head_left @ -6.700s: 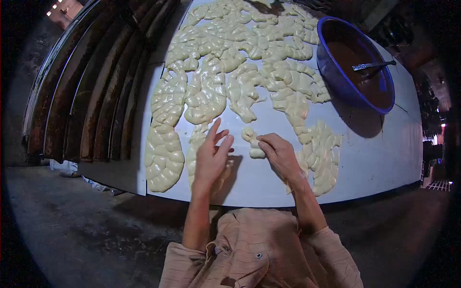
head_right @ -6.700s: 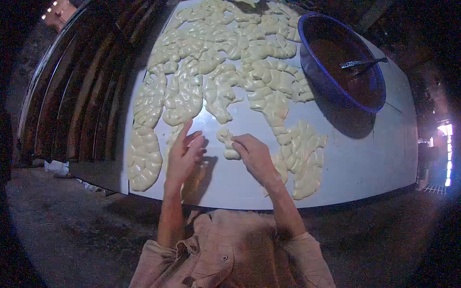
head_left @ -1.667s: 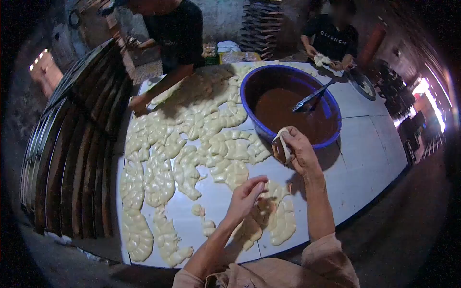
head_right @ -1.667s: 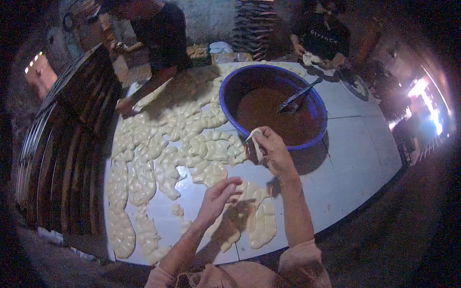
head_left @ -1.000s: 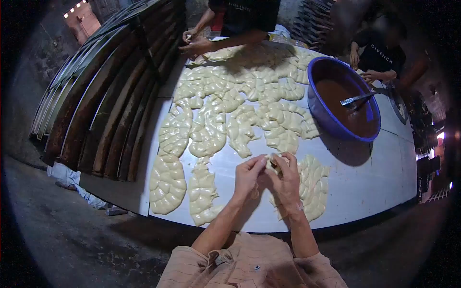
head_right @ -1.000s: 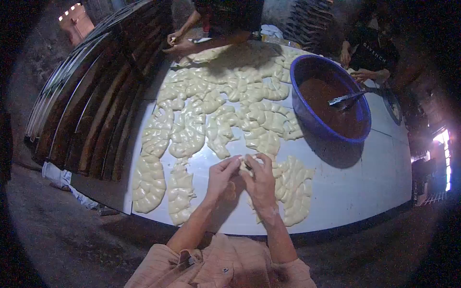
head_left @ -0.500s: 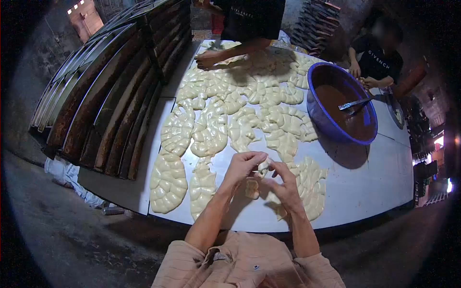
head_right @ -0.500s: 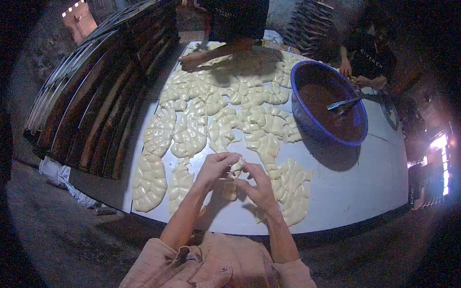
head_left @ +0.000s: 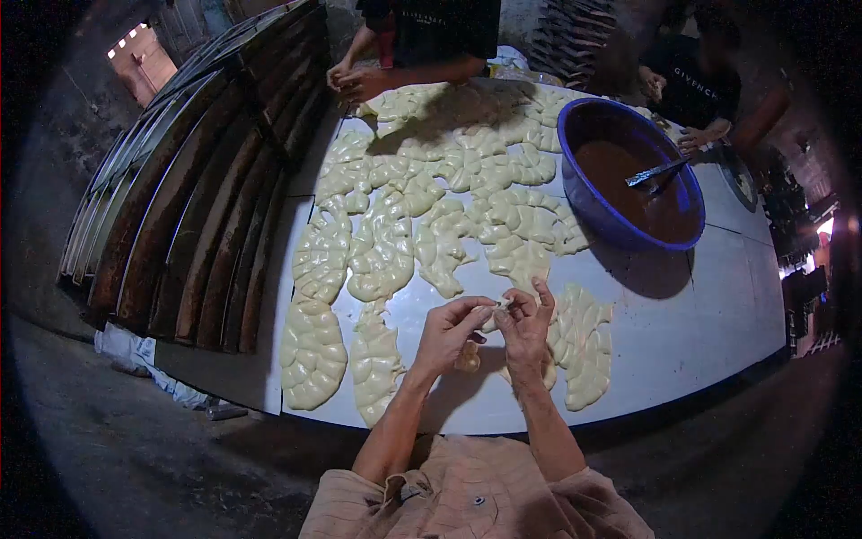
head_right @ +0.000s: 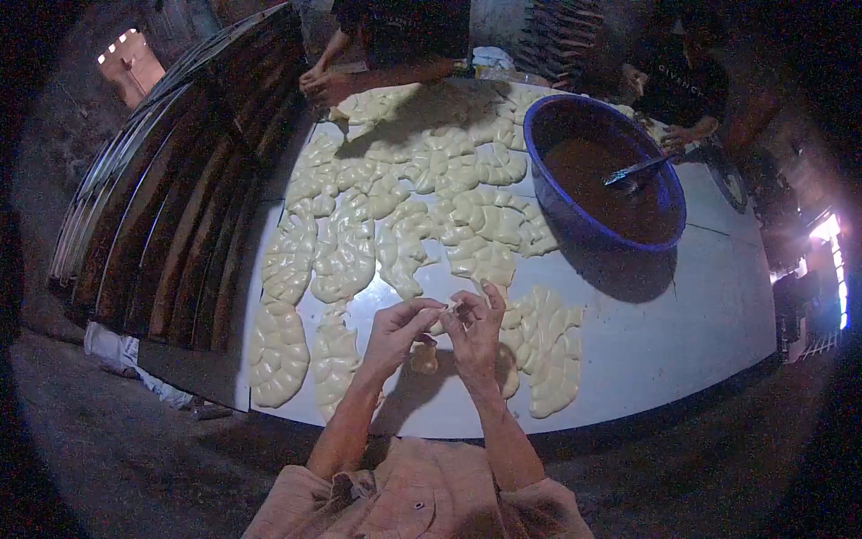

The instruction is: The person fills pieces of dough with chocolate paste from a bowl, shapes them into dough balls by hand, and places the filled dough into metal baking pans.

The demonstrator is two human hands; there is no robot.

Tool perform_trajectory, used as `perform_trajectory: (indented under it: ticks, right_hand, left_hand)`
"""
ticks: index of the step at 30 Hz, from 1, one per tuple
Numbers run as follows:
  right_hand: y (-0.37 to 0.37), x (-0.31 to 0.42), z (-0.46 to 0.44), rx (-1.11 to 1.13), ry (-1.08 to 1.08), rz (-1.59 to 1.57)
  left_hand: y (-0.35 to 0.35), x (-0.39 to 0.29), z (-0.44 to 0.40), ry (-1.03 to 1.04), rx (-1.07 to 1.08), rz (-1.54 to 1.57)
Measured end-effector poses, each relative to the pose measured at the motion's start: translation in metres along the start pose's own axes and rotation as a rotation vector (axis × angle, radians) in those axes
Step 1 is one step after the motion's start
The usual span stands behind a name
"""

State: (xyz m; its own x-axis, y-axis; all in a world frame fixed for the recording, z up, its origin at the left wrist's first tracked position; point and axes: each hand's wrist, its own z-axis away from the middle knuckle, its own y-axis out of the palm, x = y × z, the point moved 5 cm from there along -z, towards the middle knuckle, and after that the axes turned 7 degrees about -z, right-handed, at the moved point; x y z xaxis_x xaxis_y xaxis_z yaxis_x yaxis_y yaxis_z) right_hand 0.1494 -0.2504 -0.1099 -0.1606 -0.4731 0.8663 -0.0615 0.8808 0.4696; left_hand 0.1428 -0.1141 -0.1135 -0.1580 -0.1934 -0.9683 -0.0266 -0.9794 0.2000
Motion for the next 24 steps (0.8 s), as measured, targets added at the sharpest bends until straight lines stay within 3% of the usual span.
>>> perform_trajectory:
  ticks: [3,7,12,13,16,17,20,24]
  right_hand:
    - [-0.008,0.002,-0.004,0.022,0.005,0.260]
    - [-0.015,-0.004,-0.007,0.000,0.047,0.413]
    - [-0.010,0.008,-0.003,-0.029,0.249,0.567]
    - [-0.008,0.016,0.000,-0.002,0.144,0.563]
    - [0.010,0.039,0.009,0.444,-0.293,0.910]
    - [0.007,0.032,0.011,0.509,-0.128,0.813]
    - [-0.018,0.028,0.010,0.330,0.160,0.736]
    - [-0.055,0.016,0.024,-0.050,0.518,0.248]
  left_hand:
    - [0.005,0.002,0.004,0.044,-0.004,0.069]
    - [0.010,-0.001,0.007,0.109,-0.048,-0.196]
    - [-0.011,0.030,0.006,-0.117,-0.201,-0.013]
    - [-0.012,0.031,0.009,-0.140,-0.207,0.010]
    - [-0.013,0.036,0.013,-0.138,-0.146,0.025]
    - [-0.010,0.033,0.014,-0.124,-0.101,0.021]
    - [-0.011,0.019,0.028,-0.133,-0.225,-0.007]
    - [-0.020,-0.006,0.045,0.142,0.171,-1.173]
